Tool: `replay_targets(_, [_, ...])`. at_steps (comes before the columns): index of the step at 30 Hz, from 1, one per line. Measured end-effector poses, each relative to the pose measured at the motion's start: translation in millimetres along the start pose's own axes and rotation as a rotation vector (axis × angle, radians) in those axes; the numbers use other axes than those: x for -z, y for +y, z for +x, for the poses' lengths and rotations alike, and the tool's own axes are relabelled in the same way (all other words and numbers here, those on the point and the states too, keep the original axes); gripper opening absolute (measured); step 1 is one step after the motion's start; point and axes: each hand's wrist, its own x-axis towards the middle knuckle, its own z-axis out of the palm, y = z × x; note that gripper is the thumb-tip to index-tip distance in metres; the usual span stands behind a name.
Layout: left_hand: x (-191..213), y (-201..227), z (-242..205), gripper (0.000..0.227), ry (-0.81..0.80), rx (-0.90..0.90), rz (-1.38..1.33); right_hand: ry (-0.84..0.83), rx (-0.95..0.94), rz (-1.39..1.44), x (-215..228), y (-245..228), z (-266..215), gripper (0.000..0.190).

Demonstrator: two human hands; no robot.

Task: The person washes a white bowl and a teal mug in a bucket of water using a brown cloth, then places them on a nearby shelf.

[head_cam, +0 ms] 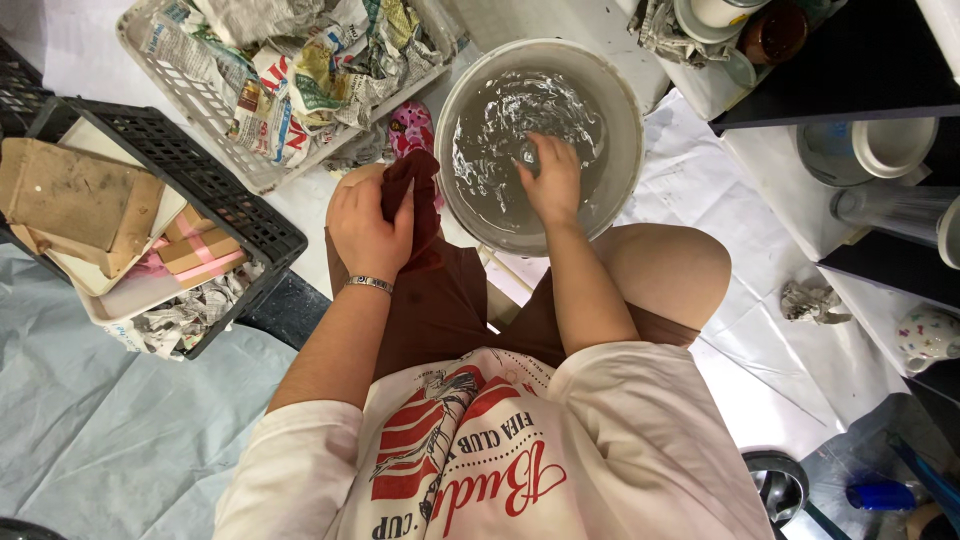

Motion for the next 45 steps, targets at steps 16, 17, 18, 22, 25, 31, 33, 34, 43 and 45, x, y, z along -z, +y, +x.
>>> replay_targets(16, [4,6,3,0.029,0.003,0.003,0.005,0.004,-0.712,1.196,-37,61,2,0.036])
replay_targets(17, [4,6,3,0.030,-0.008,0.010,0.008,-0.024,-0.733,1.254,-37,60,0,0.038])
replay_targets(18, [4,5,2,0.030,-0.019,0.017,0.010,-0.052,-0.753,1.312,-37,59,-1,0.040])
replay_targets(22, [3,4,1,0.031,-0.025,0.019,0.023,-0.128,-0.841,1.424,-36,57,-1,0.042])
replay_targets(25, [3,4,1,0.032,-0.007,0.005,0.023,-0.158,-0.881,1.341,-41,63,0,0.044])
replay_targets(31, [4,4,3,0.032,-0.019,0.021,0.008,-0.313,-0.699,0.623,-64,78,-5,0.044])
replay_targets(33, [5,5,3,0.031,-0.035,0.040,0.006,-0.443,-0.569,0.121,-67,80,-13,0.048])
replay_targets(34, [5,5,4,0.031,-0.027,0.033,0.008,-0.504,-0.596,0.057,-68,80,-17,0.050])
replay_targets(43, [9,6,7,0.030,-0.049,0.051,0.020,-0.764,-0.491,-0.371,-81,93,-36,0.050])
replay_targets(45, [10,6,8,0.030,-0.042,0.044,0.010,-0.701,-0.461,-0.397,-84,94,-35,0.049])
